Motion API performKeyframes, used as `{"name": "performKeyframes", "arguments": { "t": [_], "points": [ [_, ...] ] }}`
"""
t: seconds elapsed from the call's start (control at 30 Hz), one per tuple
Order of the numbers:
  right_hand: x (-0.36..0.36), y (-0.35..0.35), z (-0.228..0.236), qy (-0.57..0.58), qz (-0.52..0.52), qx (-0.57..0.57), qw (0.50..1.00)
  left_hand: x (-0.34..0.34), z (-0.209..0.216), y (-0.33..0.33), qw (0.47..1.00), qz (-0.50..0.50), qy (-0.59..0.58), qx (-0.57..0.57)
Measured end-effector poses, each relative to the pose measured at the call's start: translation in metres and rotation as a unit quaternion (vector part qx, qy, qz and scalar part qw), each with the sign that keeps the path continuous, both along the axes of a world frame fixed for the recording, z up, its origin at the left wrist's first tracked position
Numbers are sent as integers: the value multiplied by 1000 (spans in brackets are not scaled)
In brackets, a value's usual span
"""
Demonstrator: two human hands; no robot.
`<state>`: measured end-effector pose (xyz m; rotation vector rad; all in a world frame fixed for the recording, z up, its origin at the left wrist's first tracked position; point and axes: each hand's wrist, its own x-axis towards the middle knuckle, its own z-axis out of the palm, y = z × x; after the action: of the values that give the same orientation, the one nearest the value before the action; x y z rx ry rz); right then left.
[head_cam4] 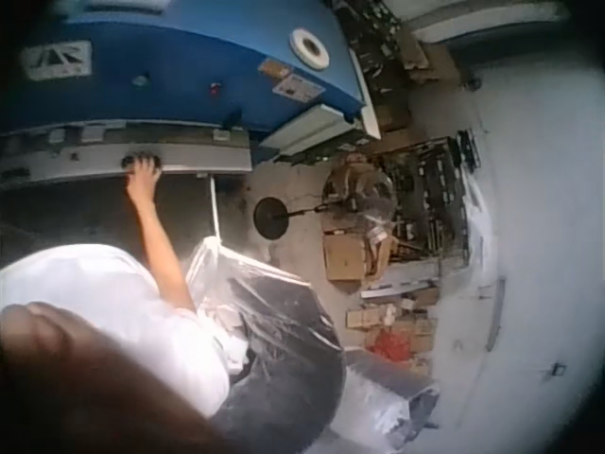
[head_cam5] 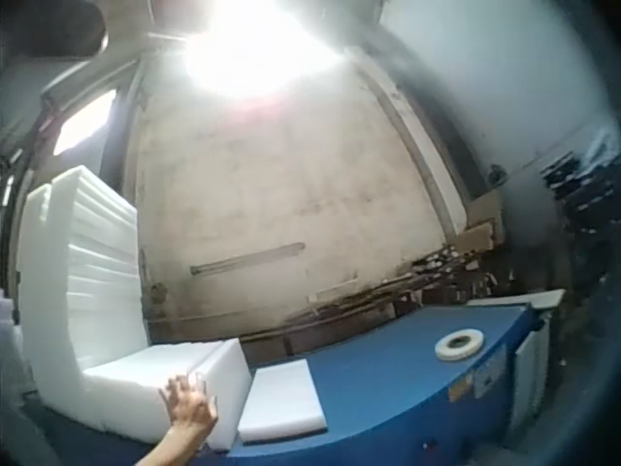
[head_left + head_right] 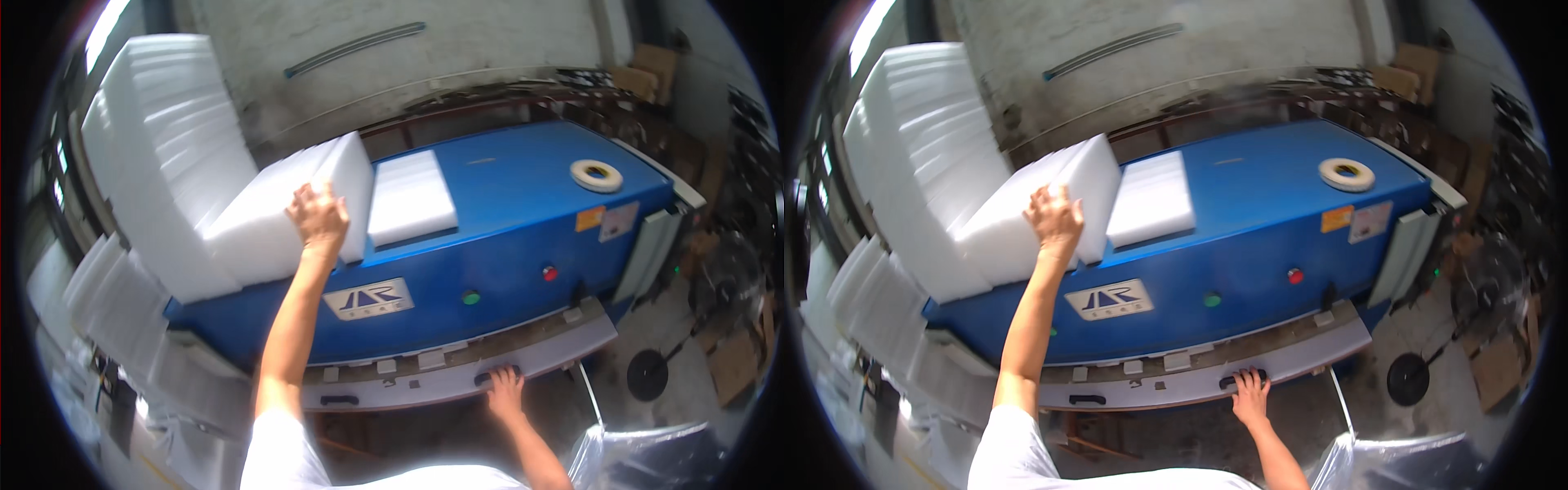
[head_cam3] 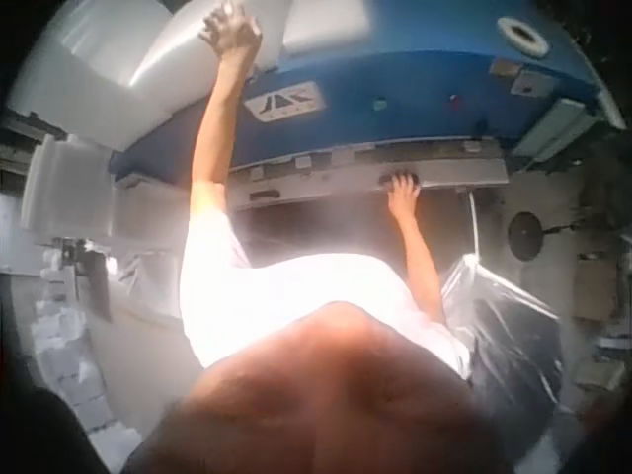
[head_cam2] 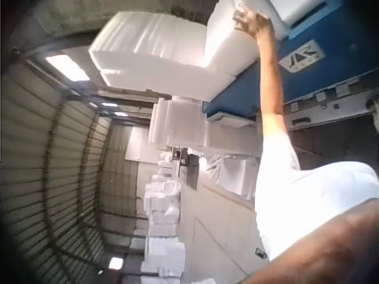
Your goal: The person repeatedly picks up white foam sheets from a stack, places them into a blue machine, and presses a green button to process them. After processing, the person removes the sheets and places them into a large plastic bag. The task is performed continuously throughout the clip.
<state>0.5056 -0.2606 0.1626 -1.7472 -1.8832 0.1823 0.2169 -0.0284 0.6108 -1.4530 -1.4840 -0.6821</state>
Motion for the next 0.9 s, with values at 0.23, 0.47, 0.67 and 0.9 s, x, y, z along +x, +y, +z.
{"name": "performKeyframes", "arguments": {
  "t": [0.23,0.47,0.67,0.9],
  "points": [
    [20,17,-40,-35,-93,11,995,34,-84,-42,919,-384,-48,76],
    [6,47,-75,-174,-86,-6,981,-31,-380,-136,915,-315,-166,-187],
    [15,21,-27,-414,22,29,909,-134,-474,-164,920,-19,-272,-281],
    [1,46,-33,-436,103,130,884,-161,-487,-167,905,30,-304,-297]
  ]
}}
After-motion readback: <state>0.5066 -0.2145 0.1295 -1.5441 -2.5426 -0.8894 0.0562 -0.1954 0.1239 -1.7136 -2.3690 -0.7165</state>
